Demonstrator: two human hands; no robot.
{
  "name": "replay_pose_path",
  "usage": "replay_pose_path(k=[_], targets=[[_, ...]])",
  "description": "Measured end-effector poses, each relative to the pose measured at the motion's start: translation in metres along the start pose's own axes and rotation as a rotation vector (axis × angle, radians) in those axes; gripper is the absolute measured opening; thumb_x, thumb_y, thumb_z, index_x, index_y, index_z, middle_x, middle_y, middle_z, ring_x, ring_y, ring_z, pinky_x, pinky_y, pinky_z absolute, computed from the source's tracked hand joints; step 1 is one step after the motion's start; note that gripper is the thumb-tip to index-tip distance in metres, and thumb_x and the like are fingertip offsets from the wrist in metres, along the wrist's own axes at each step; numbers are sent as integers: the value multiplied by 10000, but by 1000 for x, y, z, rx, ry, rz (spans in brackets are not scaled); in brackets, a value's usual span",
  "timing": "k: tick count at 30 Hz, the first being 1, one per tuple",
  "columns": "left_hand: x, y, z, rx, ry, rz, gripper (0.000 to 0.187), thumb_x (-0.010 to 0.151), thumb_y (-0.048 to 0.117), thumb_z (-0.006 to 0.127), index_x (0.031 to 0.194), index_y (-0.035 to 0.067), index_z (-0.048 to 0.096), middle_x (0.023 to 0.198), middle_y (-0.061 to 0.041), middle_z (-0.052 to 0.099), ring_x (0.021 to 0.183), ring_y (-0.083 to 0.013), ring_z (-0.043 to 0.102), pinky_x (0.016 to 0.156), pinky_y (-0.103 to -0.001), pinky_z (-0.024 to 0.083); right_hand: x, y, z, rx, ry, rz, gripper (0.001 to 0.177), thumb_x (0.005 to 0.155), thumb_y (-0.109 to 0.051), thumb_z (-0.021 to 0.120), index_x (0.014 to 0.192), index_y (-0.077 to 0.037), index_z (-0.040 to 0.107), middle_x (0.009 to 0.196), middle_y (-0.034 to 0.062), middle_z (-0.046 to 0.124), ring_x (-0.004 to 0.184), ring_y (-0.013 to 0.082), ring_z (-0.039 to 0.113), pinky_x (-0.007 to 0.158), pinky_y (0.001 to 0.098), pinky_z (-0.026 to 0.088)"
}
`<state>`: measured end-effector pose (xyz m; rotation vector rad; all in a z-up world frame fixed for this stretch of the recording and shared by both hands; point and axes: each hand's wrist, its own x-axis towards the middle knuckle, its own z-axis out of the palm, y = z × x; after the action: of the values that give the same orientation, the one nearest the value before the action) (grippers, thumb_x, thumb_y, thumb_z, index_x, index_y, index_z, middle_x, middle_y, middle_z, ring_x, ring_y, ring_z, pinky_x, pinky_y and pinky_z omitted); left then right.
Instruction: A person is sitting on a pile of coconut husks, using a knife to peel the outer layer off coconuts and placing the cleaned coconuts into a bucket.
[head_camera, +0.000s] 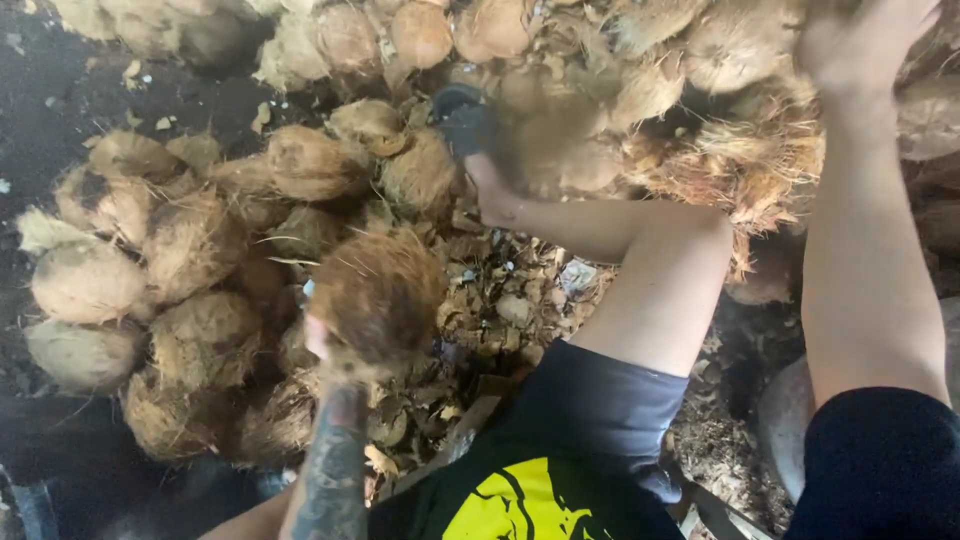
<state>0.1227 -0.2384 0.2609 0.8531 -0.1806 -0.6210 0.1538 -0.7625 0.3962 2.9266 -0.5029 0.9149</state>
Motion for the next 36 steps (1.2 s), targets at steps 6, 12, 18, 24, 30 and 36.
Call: replay_pose_path(k=[6,12,18,24,30,36], targets=[[-13,13,11,-133,191,71,1140,668,471,907,1631,172,377,1597,-280,490,1410,-458,547,1197,-685,352,-71,-50,-24,141,-851,515,984,934,266,581,1720,-106,121,1725,177,121,1571,456,146,1264,666,190],[-42,38,-3,-273,429,235,1099,715,519,874,1641,216,365,1611,-270,480,1409,-476,549,1194,-721,345,-80,-130,-52,408,-622,276,785,994,64,583,1655,-46,173,1518,220,244,1375,379,263,1146,584,295],[-102,68,-23,-426,676,475,1058,763,567,841,1651,261,354,1625,-261,470,1409,-493,551,1191,-758,338,-232,-377,-48,2061,-1161,531,926,750,-53,860,1519,-133,351,1464,244,258,1313,511,299,1033,700,438],[-166,96,-57,-318,343,472,1209,685,786,701,1591,51,387,1515,-415,472,1322,-583,571,1099,-787,407,-244,-406,-17,2055,-1046,592,1305,561,249,890,1649,-217,341,1579,214,510,1214,485,658,798,621,689],[-190,-13,-173,-481,343,418,641,1034,480,509,1469,10,537,1426,-246,641,1299,-371,644,1161,-609,438,-164,-408,-54,1733,-1102,-372,895,724,-7,804,1554,-127,490,1265,199,652,988,260,618,767,381,556],[-185,-5,-56,-557,284,166,571,879,464,714,1210,-1,714,1069,-249,755,954,-396,772,932,-616,598,-221,-412,4,1540,-1022,28,479,1003,-115,683,1455,-87,528,1254,195,719,978,271,772,759,369,668]])
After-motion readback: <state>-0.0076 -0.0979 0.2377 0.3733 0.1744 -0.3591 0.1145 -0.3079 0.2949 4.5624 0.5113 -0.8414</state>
